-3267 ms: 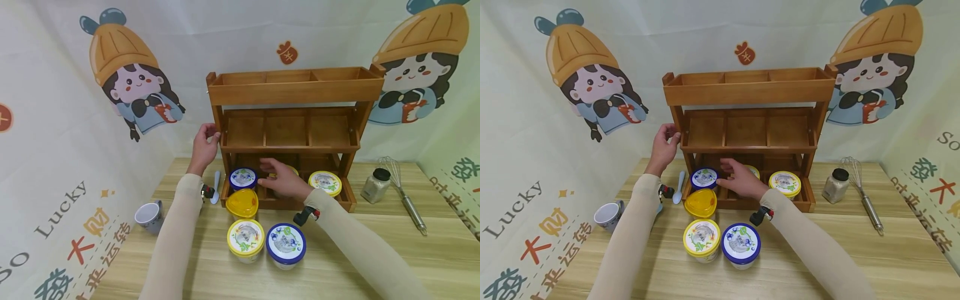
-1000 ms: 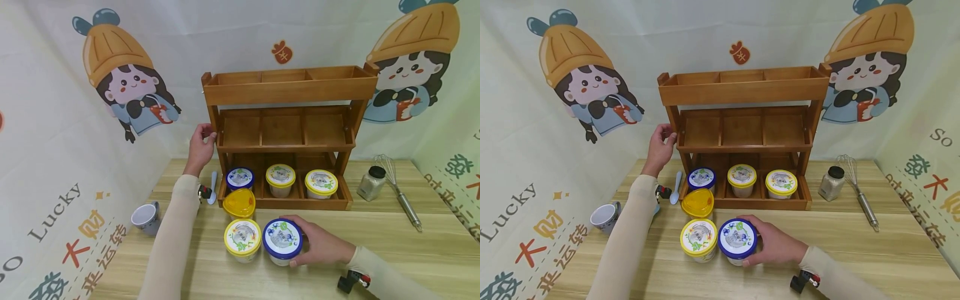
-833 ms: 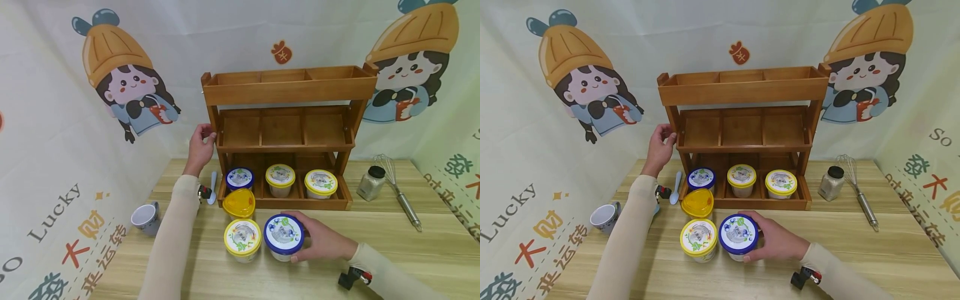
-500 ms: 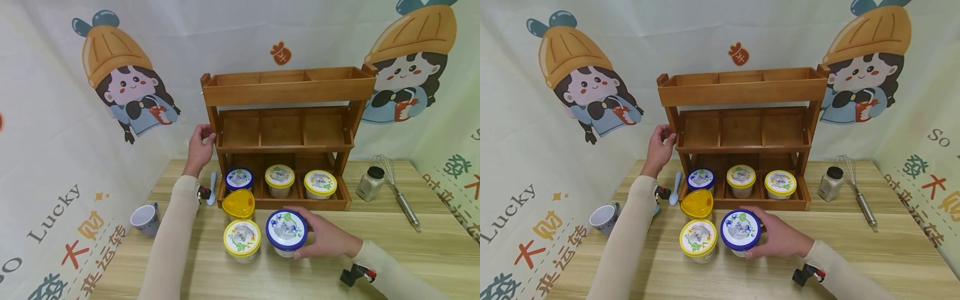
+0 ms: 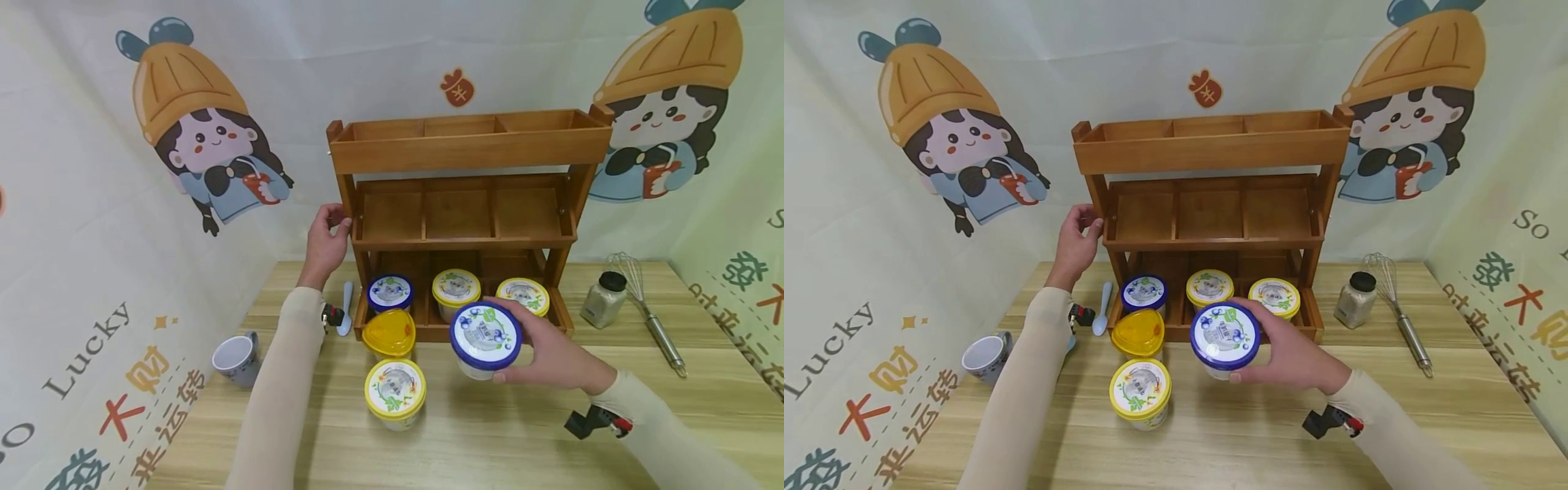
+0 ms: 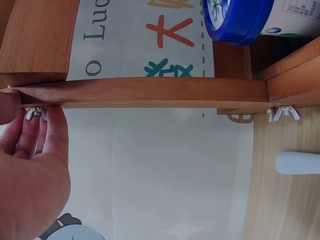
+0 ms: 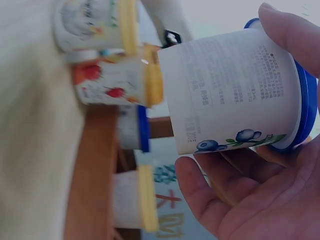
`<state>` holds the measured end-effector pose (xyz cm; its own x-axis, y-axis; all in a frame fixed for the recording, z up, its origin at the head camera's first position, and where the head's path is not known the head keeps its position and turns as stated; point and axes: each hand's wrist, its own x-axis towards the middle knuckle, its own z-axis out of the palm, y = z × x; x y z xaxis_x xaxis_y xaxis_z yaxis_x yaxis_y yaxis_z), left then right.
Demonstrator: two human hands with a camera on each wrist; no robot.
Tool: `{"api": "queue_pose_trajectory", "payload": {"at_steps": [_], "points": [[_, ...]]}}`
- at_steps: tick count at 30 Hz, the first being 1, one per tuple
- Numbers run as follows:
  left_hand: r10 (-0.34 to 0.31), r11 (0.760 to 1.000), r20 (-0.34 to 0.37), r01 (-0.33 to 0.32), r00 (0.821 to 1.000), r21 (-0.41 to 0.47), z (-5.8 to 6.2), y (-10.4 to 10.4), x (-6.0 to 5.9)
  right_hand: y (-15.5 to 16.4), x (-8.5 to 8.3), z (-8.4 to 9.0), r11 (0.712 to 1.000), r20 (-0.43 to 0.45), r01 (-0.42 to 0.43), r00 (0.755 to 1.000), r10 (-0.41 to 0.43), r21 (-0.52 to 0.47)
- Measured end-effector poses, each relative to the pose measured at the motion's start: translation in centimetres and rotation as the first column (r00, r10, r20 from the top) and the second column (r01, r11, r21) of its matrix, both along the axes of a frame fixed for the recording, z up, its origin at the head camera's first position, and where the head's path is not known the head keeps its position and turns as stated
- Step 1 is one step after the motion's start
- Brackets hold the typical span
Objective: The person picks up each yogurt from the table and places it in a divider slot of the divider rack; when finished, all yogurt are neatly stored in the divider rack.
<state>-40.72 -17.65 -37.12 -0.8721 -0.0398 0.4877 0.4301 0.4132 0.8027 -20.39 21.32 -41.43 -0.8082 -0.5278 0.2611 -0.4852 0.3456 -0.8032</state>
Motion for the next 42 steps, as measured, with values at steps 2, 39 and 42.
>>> {"api": "queue_pose_trajectory", "payload": {"at_steps": [2, 39, 42], "points": [[-0.001, 1.0, 0.002, 0.001, 1.0, 0.001, 0.0, 0.0, 0.0, 0.3, -0.3, 0.8, 1.0, -0.025, 0.012, 1.0, -0.013, -0.02], [0.002, 1.0, 0.044, -0.002, 0.999, 0.0, 0.1, -0.1, 0.0, 4.6, -8.3, 10.6, 0.898, -0.11, 0.422, 0.894, -0.435, -0.124], [0.0, 1.0, 0.045, 0.0, 0.999, 0.002, 0.1, -0.1, 0.0, 4.8, -8.9, 10.4, 0.895, -0.122, 0.428, 0.889, -0.442, -0.124]]}}
